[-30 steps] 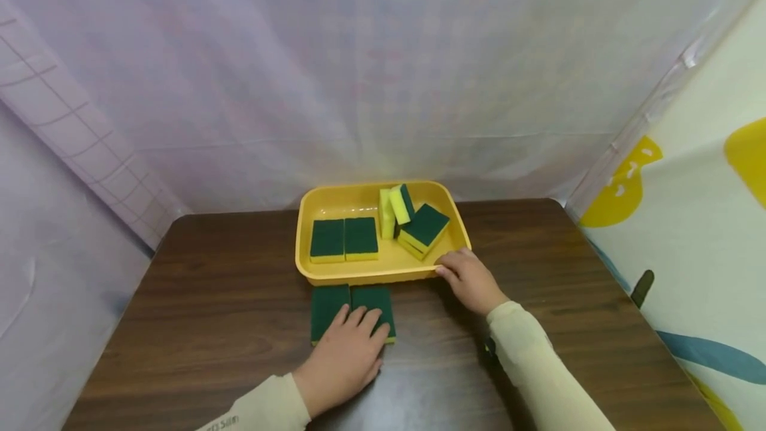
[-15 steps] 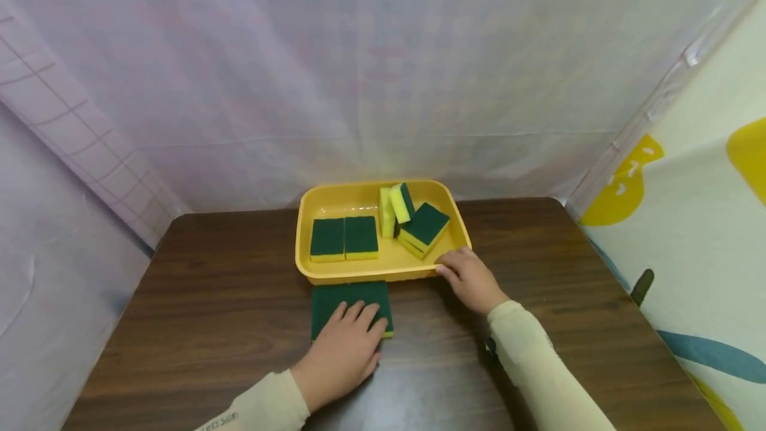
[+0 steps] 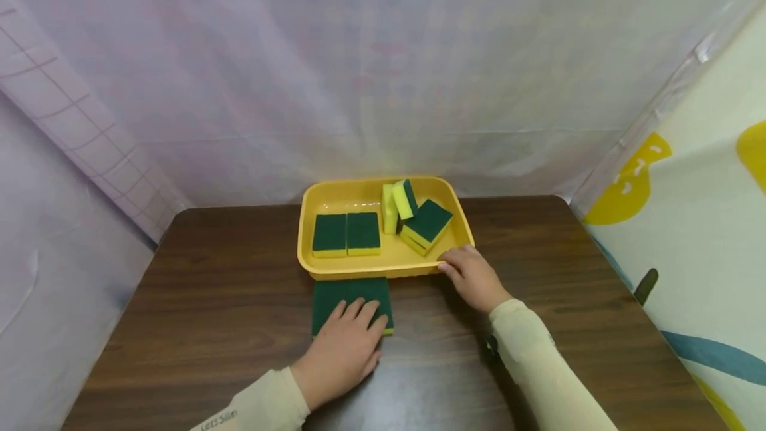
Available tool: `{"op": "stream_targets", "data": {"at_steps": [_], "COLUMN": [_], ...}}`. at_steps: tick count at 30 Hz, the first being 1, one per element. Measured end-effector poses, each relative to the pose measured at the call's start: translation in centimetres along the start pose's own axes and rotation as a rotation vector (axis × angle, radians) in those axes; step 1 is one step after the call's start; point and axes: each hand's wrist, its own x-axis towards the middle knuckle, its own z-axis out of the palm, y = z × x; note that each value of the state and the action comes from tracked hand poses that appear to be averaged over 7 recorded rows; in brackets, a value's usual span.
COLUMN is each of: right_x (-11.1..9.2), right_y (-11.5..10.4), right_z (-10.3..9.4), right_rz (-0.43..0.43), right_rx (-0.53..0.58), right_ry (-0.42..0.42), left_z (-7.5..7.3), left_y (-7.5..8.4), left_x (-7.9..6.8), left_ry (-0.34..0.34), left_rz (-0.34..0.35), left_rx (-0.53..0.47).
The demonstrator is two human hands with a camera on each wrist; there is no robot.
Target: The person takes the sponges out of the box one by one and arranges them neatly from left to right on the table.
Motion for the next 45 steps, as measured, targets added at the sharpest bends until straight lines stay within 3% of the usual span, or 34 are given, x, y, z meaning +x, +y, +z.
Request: {"op": "stream_targets", "data": {"at_steps": [11, 15, 21, 24, 28, 31, 34, 39, 45], "right_x": [0.4, 0.1, 0.0, 0.1, 0.1, 0.1, 0.0, 0.1, 0.1], "right_y": [-0.1, 0.1, 0.4, 0.3, 0.1, 0.0, 0.0, 0.3, 0.5], "right_z": [0.3, 0.2, 0.2, 0.2, 0.1, -0.1, -0.2, 0.0, 0.2], "right_rz": [-0.018, -0.015, -0.032, -0.035, -0.037, -0.03, -0.026, -0.034, -0.047], "right_rx": [0.002, 0.003, 0.005, 0.003, 0.006, 0.01, 0.012, 0.007, 0.002], "right_ry": [-0.001, 0.006, 0.012, 0.004, 0.007, 0.011, 0.004, 0.006, 0.022], "left_z": [0.0, -0.1, -0.4, -1.4, -4.3, -6.1, -6.9, -7.0, -6.8], "left_y": [-0.5, -0.6, -0.9, -1.6, -3.9, -6.8, -9.9, -14.0, -17.3], "left_x": [-0.1, 0.2, 0.2, 0.3, 1.6, 3.3, 5.1, 7.5, 9.9], "left_ry": [-0.09, -0.084, -0.033, 0.024, 0.159, 0.206, 0.139, -0.089, -0.254], "left_rz": [-0.072, -0.066, -0.036, -0.019, -0.009, -0.061, -0.168, -0.321, -0.352], "left_rx": [-0.09, -0.103, -0.068, -0.056, -0.062, -0.031, -0.015, -0.121, -0.157]}}
